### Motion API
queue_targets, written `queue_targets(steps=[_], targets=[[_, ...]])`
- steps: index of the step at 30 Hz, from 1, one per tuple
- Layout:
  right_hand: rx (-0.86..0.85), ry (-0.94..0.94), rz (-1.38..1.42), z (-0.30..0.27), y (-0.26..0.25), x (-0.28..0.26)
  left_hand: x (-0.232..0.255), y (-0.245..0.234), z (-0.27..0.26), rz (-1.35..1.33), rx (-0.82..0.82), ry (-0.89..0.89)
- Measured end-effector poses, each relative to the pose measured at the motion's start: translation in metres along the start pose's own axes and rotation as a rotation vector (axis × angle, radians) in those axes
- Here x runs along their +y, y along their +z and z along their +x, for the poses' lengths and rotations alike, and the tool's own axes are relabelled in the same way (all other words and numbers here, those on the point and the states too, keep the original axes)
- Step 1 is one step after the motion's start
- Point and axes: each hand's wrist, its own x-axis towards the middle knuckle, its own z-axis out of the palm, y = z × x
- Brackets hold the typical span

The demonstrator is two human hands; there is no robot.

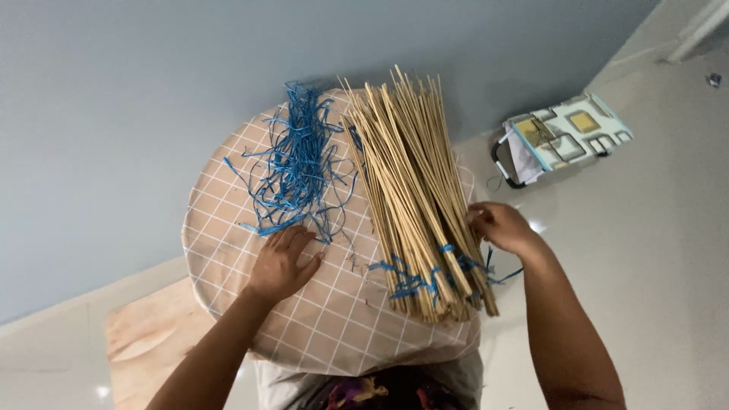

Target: Gathering thin bamboo sticks into bundles and securing them with blue plastic ties.

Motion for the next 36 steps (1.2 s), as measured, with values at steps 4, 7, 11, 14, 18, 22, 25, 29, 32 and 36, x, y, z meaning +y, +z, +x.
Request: queue_targets(steps=[4, 7, 11, 14, 18, 22, 25, 29, 32, 36], targets=[[-0.113, 0.023, 0.078, 0.005, -0.005, -0.008, -0.002, 0.006, 0.001, 0.065, 0.046, -0.019], [-0.161, 0.032, 0.152, 0.011, -0.01, -0.002, 0.001, 0.003, 0.007, -0.001, 0.012, -0.033], [-0.203, 0.07, 0.142, 0.006, -0.008, 0.003, 0.005, 0.0, 0.005, 0.005, -0.024, -0.038], [-0.168, 0.067, 0.162, 0.003, -0.008, 0.001, 0.002, 0.0, 0.009, 0.026, -0.002, -0.037], [-0.075, 0.029, 0.282, 0.003, 0.007, 0.016, 0.006, -0.005, 0.008, 0.038, -0.025, -0.039], [0.057, 0.059, 0.403, -0.001, 0.005, 0.011, 0.003, 0.0, 0.005, 0.028, -0.007, -0.015], [0.179, 0.106, 0.438, -0.005, 0.011, 0.018, -0.001, 0.006, 0.002, 0.041, 0.002, -0.002], [0.22, 0.096, 0.443, -0.017, 0.016, 0.005, -0.003, 0.005, 0.002, 0.046, 0.055, 0.045], [0.274, 0.066, 0.479, -0.013, 0.023, 0.01, -0.009, 0.009, 0.0, 0.059, 0.115, 0.098], [0.404, -0.02, 0.465, -0.013, 0.022, 0.031, -0.012, 0.009, -0.003, 0.027, 0.124, 0.123]])
